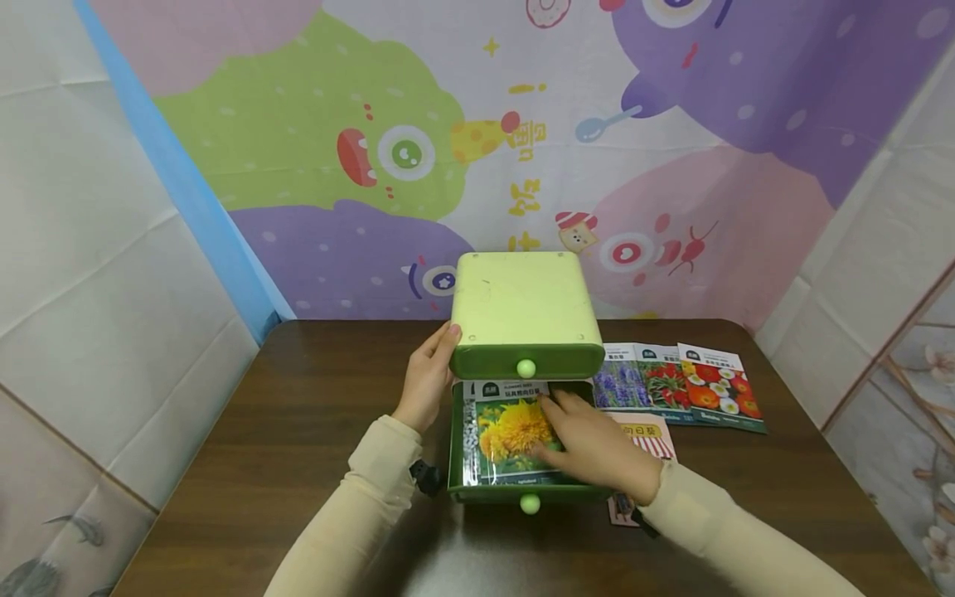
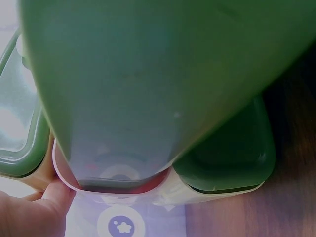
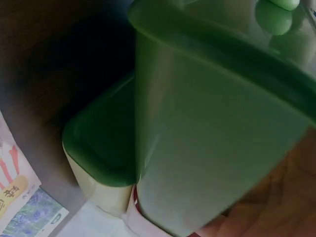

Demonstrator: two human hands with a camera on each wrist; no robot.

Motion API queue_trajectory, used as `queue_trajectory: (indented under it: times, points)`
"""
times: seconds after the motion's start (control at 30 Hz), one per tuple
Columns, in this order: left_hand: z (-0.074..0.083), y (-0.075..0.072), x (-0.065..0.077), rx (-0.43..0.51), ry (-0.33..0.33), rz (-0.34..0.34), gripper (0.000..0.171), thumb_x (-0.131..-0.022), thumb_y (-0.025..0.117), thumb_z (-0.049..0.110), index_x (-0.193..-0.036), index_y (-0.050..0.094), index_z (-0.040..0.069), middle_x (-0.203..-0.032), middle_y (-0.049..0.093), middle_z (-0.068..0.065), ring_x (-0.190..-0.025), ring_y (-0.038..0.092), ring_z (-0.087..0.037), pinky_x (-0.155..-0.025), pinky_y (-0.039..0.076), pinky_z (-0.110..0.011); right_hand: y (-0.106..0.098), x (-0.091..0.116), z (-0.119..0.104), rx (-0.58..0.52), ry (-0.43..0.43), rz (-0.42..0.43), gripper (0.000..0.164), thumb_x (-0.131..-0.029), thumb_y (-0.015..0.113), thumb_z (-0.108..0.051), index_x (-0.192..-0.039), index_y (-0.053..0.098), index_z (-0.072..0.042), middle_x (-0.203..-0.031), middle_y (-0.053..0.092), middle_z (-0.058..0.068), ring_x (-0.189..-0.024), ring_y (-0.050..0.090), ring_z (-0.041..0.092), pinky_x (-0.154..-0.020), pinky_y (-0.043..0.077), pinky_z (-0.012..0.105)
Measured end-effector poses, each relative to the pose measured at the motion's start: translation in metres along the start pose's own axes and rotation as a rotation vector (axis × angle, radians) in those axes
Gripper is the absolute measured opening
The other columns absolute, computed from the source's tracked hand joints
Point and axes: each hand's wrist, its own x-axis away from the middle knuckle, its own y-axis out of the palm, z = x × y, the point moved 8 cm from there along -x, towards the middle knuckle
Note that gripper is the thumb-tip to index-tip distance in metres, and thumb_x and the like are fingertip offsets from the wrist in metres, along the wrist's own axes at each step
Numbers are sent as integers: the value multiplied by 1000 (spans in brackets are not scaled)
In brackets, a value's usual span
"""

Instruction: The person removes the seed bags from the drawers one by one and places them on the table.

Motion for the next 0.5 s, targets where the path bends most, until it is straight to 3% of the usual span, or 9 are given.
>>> queue_trajectory:
  times: [0.23, 0.5]
  points:
    - [0, 1, 0, 1, 8, -13, 65, -97, 55, 52, -150, 41, 17, -149, 48, -2, -113, 65, -17, -92, 56, -31, 13, -8, -1, 77, 14, -90, 89, -88, 65, -56, -150, 36, 2, -153, 28, 34, -139, 35, 49, -112, 37, 57]
    - [1, 1, 0, 18, 7, -8, 64, -97, 55, 50, -150, 41, 16, -148, 49, -3, -107, 66, -14, -87, 56, -26, 20, -11, -3, 127, 10, -140, 92, -87, 63, -62, -153, 32, -5, -154, 29, 32, -141, 32, 48, -116, 30, 57]
